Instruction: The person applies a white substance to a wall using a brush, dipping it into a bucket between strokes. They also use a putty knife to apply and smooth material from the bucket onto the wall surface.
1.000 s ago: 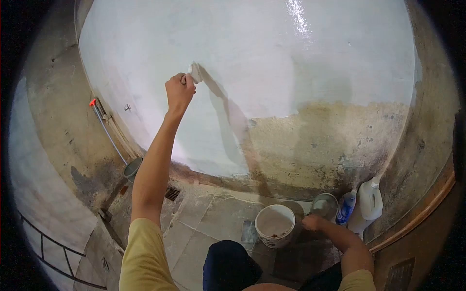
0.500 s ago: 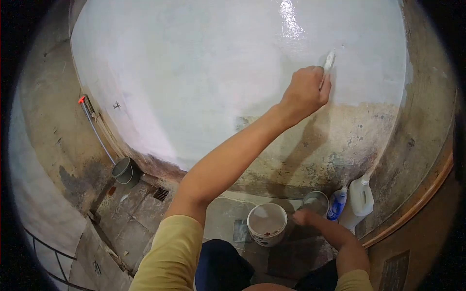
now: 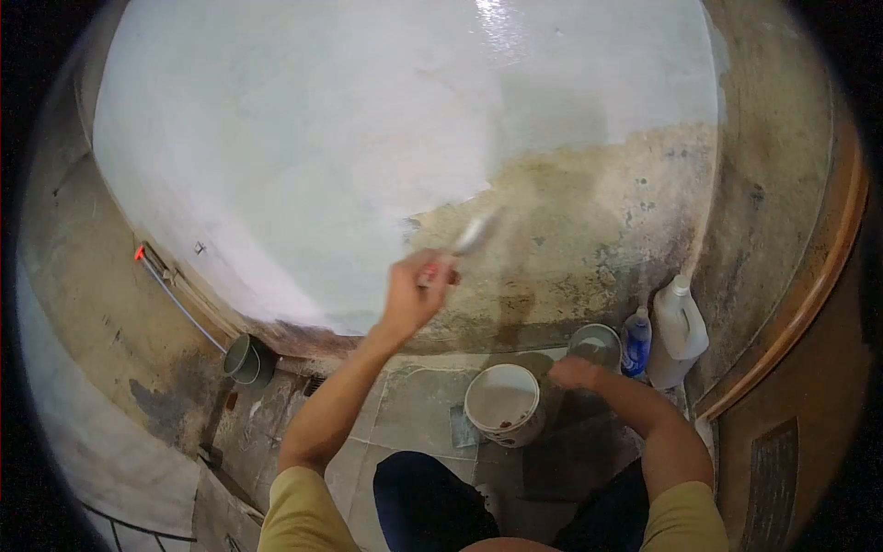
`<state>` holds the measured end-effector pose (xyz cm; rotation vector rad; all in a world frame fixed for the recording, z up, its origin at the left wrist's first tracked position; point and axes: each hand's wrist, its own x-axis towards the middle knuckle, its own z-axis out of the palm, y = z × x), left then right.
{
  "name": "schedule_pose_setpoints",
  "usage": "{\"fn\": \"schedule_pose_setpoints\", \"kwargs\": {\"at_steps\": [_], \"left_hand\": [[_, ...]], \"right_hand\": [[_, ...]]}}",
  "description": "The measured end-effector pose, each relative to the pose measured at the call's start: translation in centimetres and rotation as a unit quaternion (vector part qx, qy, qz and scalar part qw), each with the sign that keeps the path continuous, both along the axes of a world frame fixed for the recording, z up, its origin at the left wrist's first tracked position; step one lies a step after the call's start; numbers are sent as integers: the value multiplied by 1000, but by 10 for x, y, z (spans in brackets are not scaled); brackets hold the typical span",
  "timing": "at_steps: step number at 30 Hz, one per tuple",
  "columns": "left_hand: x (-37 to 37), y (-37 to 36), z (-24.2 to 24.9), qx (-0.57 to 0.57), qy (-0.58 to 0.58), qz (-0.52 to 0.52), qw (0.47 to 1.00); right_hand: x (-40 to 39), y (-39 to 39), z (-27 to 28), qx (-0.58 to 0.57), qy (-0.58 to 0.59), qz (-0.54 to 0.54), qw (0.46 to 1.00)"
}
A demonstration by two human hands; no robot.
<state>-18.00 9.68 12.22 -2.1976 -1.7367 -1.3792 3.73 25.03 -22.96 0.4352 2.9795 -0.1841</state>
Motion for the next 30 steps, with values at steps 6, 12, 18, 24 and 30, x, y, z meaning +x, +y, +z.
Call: {"fn": "schedule_pose_setpoints", "kwargs": {"at_steps": [6,12,18,24,30], "left_hand": [[-29,10,75,242,13,133,961],[-18,55,142,357,139,178,906],[25,97,115,328,237,141,903],[65,98,13,197,320,72,924],[58,63,-67,62,391,-16,918]], "right_hand": [[2,0,4,-13,32,-17,999],[10,-2,11,-21,-48,-9,999],[14,-3,23,22,7,4,1000],[13,-9,28,-11,-21,-40,999],[15,-4,19,-11,0,-27,1000]]}}
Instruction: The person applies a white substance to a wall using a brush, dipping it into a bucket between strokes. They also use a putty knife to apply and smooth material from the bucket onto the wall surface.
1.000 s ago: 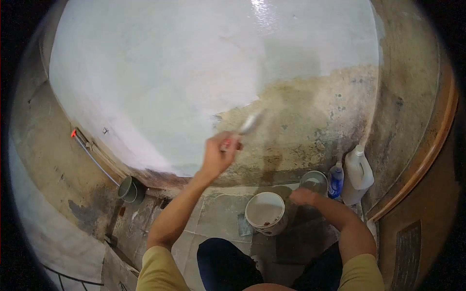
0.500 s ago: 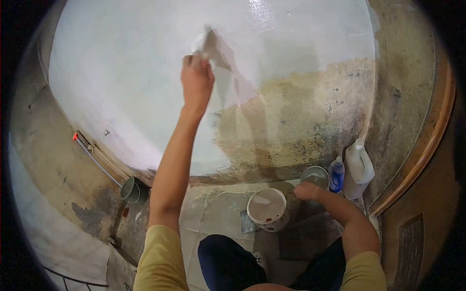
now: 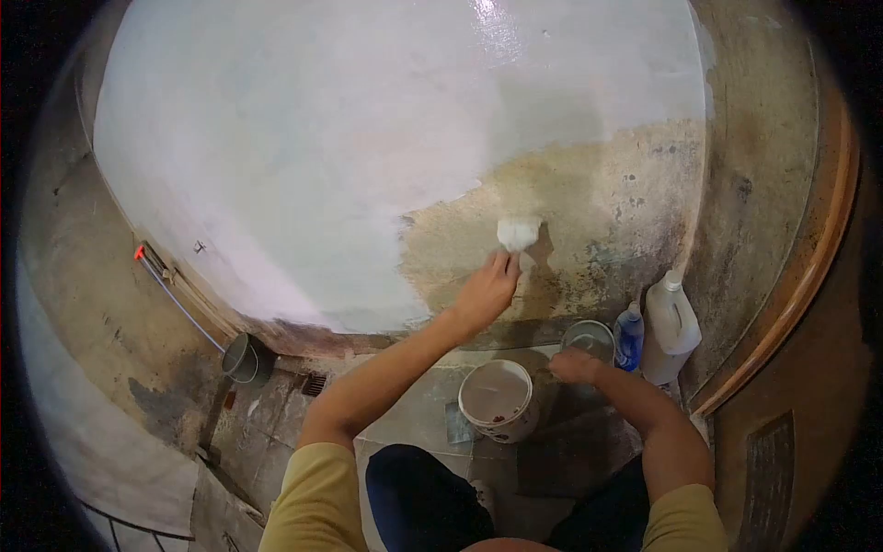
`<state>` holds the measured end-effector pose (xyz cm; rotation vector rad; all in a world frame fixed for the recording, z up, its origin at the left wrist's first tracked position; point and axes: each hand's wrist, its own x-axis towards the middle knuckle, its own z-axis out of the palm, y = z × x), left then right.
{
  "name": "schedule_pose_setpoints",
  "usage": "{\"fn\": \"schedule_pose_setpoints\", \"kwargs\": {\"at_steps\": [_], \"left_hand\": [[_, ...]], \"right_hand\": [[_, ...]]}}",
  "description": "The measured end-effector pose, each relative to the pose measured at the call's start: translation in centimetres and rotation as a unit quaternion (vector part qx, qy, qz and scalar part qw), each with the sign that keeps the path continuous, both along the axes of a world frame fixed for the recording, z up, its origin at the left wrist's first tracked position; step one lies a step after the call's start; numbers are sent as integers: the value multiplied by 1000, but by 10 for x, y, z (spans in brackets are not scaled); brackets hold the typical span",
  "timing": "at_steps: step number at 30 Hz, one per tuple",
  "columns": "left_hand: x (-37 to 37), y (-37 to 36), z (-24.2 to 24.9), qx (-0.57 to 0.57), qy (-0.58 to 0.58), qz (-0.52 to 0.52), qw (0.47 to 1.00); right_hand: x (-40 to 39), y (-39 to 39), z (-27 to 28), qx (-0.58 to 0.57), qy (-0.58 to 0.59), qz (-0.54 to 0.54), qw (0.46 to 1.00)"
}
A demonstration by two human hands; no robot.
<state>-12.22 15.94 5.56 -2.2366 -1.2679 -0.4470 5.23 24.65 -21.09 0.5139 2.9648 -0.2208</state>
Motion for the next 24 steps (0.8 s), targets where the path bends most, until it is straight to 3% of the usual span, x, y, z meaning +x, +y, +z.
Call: {"fn": "schedule_pose_setpoints", "kwargs": {"at_steps": [1,3,8,10,12,15,17,20,24], "left_hand": [[0,-1,-2,-1,2,1,1000],[3,-1,-7,-46,-145,0,988],[36,10,71,4,-296,-44,954],[48,17,109,-50,-400,-49,914],[55,35,139,-42,-519,-167,837],[47,52,179,-12,-554,-224,802],[30,55,194,-2,-628,-236,741],[-18,45,201,48,-657,-189,728],[-105,2,190,138,-661,-112,729]], "right_hand": [[4,-2,6,1,-4,-10,1000],[6,-4,11,1,-8,-19,1000],[0,7,-10,8,10,16,1000],[-2,6,-18,8,17,10,1000],[-1,8,-17,10,24,0,1000],[0,3,-7,19,-8,16,1000],[6,-3,0,32,20,16,999],[8,-8,22,30,-51,18,998],[11,-2,17,8,-26,24,999]]}}
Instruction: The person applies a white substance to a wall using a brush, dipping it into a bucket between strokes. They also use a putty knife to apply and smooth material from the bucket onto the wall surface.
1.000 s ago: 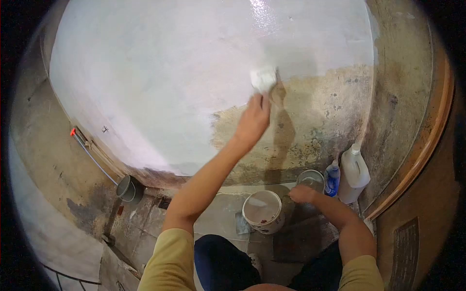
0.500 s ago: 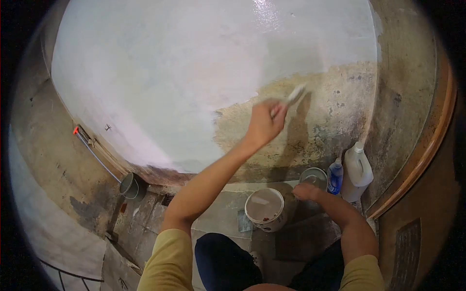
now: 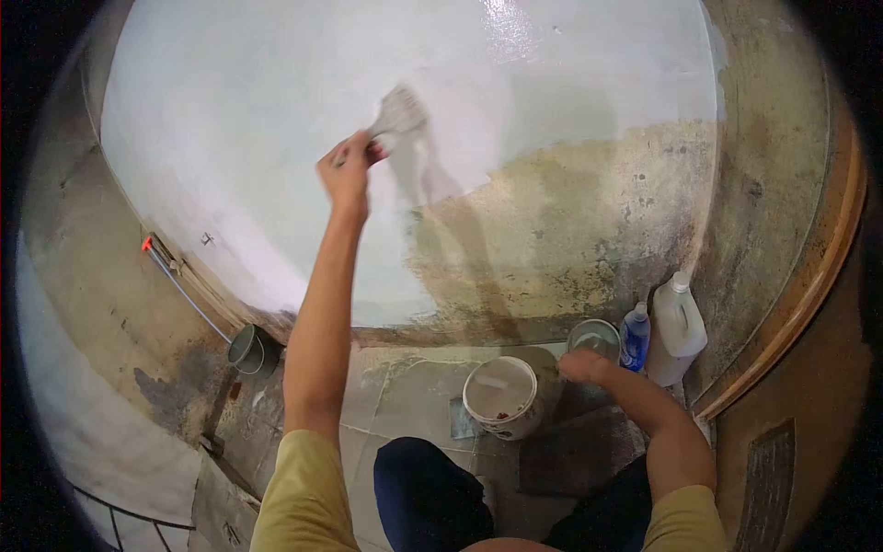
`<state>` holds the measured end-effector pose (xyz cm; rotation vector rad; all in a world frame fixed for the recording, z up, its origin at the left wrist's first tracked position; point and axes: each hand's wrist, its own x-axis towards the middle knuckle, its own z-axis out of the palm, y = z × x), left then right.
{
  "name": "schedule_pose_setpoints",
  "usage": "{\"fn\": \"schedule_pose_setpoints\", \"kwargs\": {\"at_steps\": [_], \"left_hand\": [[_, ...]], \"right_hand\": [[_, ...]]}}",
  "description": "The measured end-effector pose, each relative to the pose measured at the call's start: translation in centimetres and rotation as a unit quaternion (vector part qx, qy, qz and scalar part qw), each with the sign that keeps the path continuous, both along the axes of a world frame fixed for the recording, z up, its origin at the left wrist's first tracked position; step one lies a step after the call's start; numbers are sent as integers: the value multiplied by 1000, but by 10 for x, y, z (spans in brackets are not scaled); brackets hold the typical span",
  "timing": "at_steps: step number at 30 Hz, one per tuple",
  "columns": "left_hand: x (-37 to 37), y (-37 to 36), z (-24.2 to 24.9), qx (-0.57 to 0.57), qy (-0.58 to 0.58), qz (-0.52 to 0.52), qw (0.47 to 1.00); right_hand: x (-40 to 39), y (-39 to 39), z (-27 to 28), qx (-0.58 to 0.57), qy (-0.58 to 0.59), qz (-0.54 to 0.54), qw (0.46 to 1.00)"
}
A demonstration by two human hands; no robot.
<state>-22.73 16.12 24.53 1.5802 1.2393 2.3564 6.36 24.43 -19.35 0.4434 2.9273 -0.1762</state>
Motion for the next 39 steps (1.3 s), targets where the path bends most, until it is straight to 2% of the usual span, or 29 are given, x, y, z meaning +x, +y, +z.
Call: {"fn": "schedule_pose_setpoints", "kwargs": {"at_steps": [3,4,6,7,9,11,13,15,16,17,19,20,22,23,25,27,29,32,35,37,39], "left_hand": [[-36,-38,-3,6,16,155,988],[-35,-41,0,6,19,155,988],[-32,-48,5,-11,82,284,955],[-27,-47,7,-12,80,284,955],[-10,-24,16,-25,178,335,925],[8,13,18,11,260,362,895],[63,38,15,74,322,381,864],[119,56,8,101,349,317,876],[149,54,4,97,365,239,895],[176,63,-1,90,333,200,917],[214,78,-11,149,342,162,913],[224,80,-11,150,338,164,914],[235,81,-12,125,326,81,933],[230,81,-13,124,326,82,934],[207,81,-18,84,242,-37,966],[168,73,-24,31,164,-82,983],[115,57,-32,28,142,-55,988],[26,22,-47,22,91,53,994],[-34,-16,-54,42,52,163,984],[-38,-23,-53,36,29,189,981],[-32,-13,-57,51,71,281,956]], "right_hand": [[-2,1,-5,-5,7,10,1000],[-6,4,-14,3,-15,4,1000],[-7,4,-18,10,-40,-2,999],[-4,0,-7,-1,-50,-4,999],[-4,0,-5,-10,-59,-7,998],[-7,10,-33,29,16,-2,999],[-6,5,-25,15,47,-17,999],[-8,5,-18,7,75,-31,997],[-13,7,-20,-9,63,-54,997],[-15,8,-21,-27,49,-77,995],[-11,-2,-4,-10,35,-49,998],[-8,-4,4,2,27,-21,999],[-5,-4,-1,9,21,-18,1000],[-4,-4,-4,15,21,-16,1000],[0,4,-14,5,10,-24,1000],[1,3,-18,-7,2,-27,1000],[7,-2,-1,-18,-31,-53,998],[12,1,-6,2,-2,-38,999],[11,2,-14,-3,-13,-37,999],[14,2,-19,-5,6,-21,1000],[11,-1,-18,-4,22,-1,1000]]}}
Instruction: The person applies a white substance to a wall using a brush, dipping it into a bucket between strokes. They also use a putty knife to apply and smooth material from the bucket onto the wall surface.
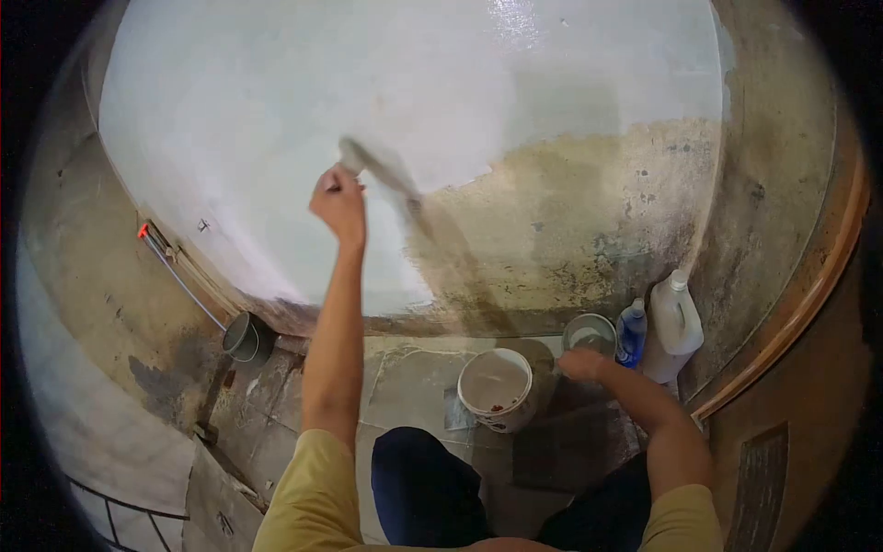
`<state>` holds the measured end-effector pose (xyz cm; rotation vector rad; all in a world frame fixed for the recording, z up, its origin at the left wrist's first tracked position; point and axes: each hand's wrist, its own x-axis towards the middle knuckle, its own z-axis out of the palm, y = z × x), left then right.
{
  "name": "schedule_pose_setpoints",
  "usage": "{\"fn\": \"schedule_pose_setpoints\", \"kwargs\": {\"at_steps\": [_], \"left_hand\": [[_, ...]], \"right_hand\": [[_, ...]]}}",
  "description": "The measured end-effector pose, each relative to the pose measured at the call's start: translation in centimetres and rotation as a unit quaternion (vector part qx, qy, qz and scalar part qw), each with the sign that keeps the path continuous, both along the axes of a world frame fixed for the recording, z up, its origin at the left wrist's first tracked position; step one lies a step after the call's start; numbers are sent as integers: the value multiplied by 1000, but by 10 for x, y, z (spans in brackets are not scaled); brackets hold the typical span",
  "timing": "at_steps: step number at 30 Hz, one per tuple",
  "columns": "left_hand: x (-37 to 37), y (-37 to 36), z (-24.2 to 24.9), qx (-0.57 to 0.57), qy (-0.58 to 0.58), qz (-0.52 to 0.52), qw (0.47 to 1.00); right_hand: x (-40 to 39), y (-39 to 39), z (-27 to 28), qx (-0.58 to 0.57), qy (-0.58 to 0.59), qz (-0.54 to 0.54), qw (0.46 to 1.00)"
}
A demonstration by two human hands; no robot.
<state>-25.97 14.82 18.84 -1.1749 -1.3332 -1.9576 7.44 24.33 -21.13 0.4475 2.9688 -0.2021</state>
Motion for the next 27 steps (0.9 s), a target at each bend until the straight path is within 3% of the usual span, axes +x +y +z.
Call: {"fn": "schedule_pose_setpoints", "kwargs": {"at_steps": [1,2,3,4,6,8,9,10,11,12,13,14,16,18,19,20,23,25,27], "left_hand": [[15,11,-1,-22,33,53,998],[26,33,-8,9,41,31,999],[58,37,-9,-40,90,84,992],[93,48,-12,-2,144,79,986],[160,74,-27,56,174,-29,983],[223,99,-50,13,194,-40,980],[254,100,-56,4,174,-107,979],[276,98,-58,-5,152,-174,973],[286,98,-62,-1,147,-176,973],[295,99,-64,-2,168,-176,970],[300,100,-66,-4,190,-174,966],[293,101,-67,-4,189,-176,966],[248,100,-71,-16,220,-248,943],[197,84,-66,-111,127,-270,948],[161,78,-66,-86,209,-197,954],[139,61,-65,-119,114,-236,958],[63,24,-69,-82,56,-174,980],[41,8,-70,-56,39,-164,984],[33,1,-72,-45,-12,-58,997]], "right_hand": [[2,-4,9,-13,-13,-12,1000],[2,-6,15,-27,-27,-26,999],[2,-5,17,-26,-30,-28,999],[1,-4,18,-6,-29,-9,1000],[-5,-2,19,15,-32,6,999],[-16,7,8,-2,-99,-30,995],[-17,10,-4,-1,-106,-32,994],[-15,12,-19,1,9,-27,1000],[-13,16,-30,4,124,-22,992],[-15,20,-33,6,120,-24,992],[-21,21,-34,48,46,-19,998],[-26,22,-35,89,-27,-13,996],[-19,11,-9,48,-13,-13,999],[-15,2,10,5,7,-9,1000],[-13,2,11,6,-5,7,1000],[-11,1,14,6,-18,24,1000],[1,-12,36,-1,-84,-9,996],[3,-5,16,-19,-79,-32,996],[8,6,-5,-37,-78,-56,995]]}}
